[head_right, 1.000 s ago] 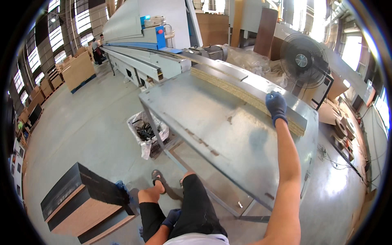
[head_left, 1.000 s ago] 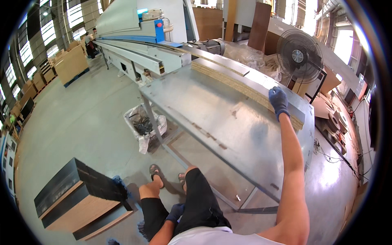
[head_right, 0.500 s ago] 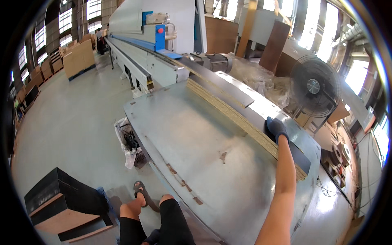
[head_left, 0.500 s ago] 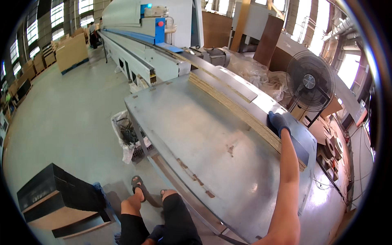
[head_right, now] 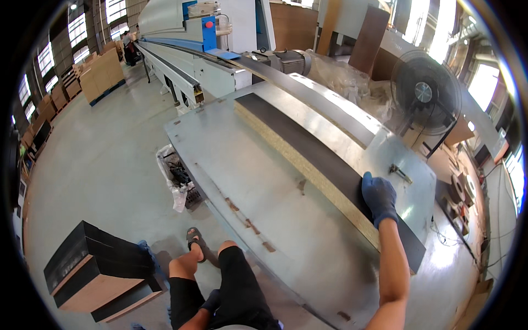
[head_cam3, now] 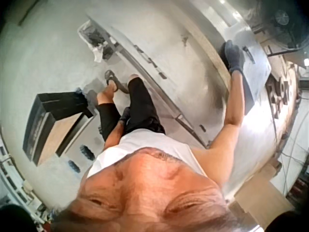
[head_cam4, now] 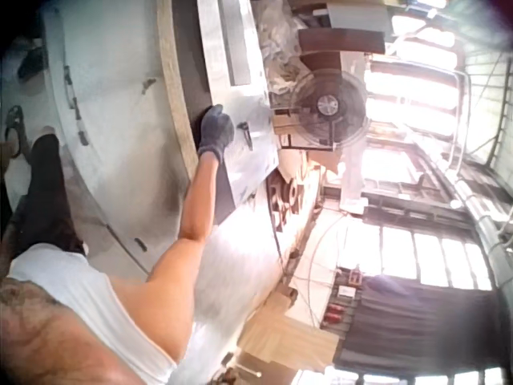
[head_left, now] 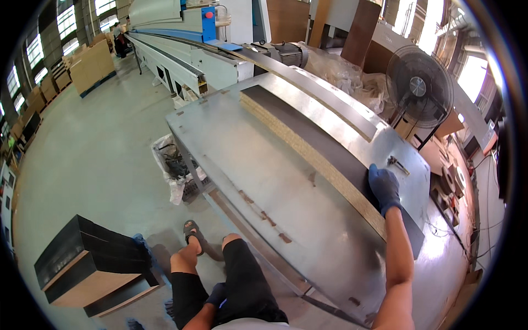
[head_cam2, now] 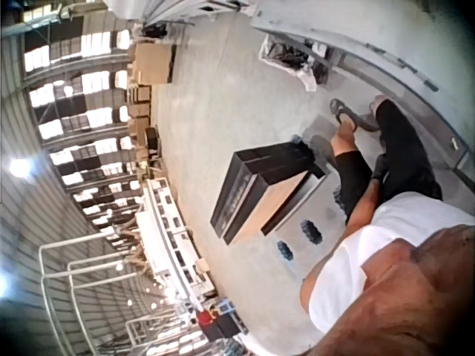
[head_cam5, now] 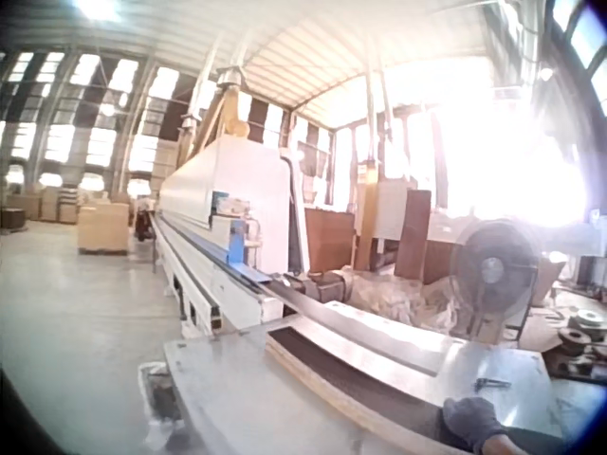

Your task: The person picks up dark wood panels from a machine table and stacks them onto a growing pile on a pallet.

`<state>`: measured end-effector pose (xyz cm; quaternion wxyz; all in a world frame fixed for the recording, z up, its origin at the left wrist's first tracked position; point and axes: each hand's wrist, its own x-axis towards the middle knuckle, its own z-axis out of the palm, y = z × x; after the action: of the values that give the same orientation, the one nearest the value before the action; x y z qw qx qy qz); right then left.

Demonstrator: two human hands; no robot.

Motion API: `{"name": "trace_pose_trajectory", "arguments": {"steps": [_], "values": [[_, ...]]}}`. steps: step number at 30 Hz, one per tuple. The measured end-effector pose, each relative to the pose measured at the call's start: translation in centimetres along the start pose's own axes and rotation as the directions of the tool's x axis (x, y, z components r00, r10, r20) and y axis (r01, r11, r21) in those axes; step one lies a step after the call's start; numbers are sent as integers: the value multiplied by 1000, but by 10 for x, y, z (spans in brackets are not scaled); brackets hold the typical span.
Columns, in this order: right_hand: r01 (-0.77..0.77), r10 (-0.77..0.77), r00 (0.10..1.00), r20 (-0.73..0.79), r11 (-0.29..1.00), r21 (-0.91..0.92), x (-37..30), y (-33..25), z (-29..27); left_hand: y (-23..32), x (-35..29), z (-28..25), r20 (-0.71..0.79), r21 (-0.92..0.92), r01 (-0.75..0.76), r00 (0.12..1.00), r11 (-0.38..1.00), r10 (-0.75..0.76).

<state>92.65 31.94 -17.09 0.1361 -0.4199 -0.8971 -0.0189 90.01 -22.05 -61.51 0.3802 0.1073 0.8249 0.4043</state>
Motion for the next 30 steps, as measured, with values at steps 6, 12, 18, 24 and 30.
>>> {"name": "trace_pose_trajectory", "arguments": {"steps": [6,12,18,24,30], "values": [[19,-18,999,-35,999,42,-118,-16,-47,130,-14,-85,-176,-739,92,930,668,-322],[140,-139,990,-25,989,52,-163,-26,-51,300,-12,-188,-269,-937,-295,951,187,153],[175,-176,984,-1,981,84,-179,-43,-61,405,-13,-223,-279,-941,-330,878,70,388],[191,-194,981,29,978,86,-177,-42,-60,422,-3,-225,-288,-956,-291,931,-19,223],[211,-320,896,308,917,339,-165,-43,-86,417,-1,-223,-405,-913,-407,887,-43,221]]}}
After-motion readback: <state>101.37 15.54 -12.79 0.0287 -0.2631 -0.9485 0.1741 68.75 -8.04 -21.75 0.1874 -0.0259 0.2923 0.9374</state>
